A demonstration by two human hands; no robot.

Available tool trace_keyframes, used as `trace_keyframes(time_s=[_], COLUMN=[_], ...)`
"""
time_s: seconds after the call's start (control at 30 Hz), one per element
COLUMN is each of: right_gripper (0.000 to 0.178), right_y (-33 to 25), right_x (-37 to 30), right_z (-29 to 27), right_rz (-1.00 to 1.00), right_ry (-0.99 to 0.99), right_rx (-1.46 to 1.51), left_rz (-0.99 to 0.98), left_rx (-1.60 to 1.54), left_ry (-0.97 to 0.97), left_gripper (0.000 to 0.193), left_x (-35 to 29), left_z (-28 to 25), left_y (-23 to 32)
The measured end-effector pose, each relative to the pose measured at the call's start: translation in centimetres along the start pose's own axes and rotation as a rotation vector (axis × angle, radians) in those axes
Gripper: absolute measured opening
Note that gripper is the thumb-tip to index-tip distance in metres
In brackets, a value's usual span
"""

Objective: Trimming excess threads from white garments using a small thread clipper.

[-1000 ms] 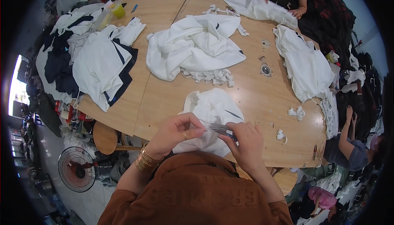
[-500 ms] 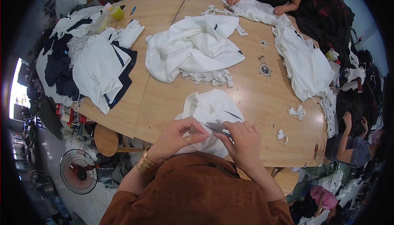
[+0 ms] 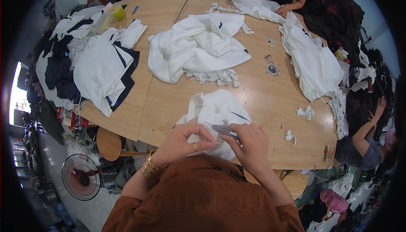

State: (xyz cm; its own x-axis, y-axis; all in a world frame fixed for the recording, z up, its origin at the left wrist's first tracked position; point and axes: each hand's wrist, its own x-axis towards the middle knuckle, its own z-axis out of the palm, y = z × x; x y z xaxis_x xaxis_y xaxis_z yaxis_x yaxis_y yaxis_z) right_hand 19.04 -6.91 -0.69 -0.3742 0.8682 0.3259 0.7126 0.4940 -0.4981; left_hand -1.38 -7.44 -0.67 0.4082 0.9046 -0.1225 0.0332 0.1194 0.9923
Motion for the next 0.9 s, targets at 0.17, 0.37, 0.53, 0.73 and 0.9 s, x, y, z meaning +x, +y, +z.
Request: trace_keyframes(time_s=[0.17,0.37,0.53,0.73,0.9], right_gripper=[0.021,0.02,0.021,0.022,0.02], right_y=[0.7,0.5,0.6,0.5,0.4], right_x=[-0.2,-0.1,0.0,0.2,0.4], right_z=[-0.4,-1.2,-1.4,-1.6,-1.7], right_rz=[0.082,0.038,-0.022,-0.048,-0.067], right_ry=[0.039,0.005,-0.04,-0.072,-0.045], right_rx=[0.064,0.073,0.046,0.016,0.028], left_rz=[-0.082,-0.015,0.027,0.043,0.045], left_rx=[-0.024,-0.074,-0.032,-0.006,-0.023], left_ry=[0.024,0.151,0.18,0.179,0.172], left_gripper=[0.014,0.022,0.026,0.028,0.028], left_x=[-0.1,0.0,0.2,0.3,0.4], left_z=[0.2,0.4,0.6,0.7,0.7], left_y=[0.5,-0.6,-0.3,0.0,0.2])
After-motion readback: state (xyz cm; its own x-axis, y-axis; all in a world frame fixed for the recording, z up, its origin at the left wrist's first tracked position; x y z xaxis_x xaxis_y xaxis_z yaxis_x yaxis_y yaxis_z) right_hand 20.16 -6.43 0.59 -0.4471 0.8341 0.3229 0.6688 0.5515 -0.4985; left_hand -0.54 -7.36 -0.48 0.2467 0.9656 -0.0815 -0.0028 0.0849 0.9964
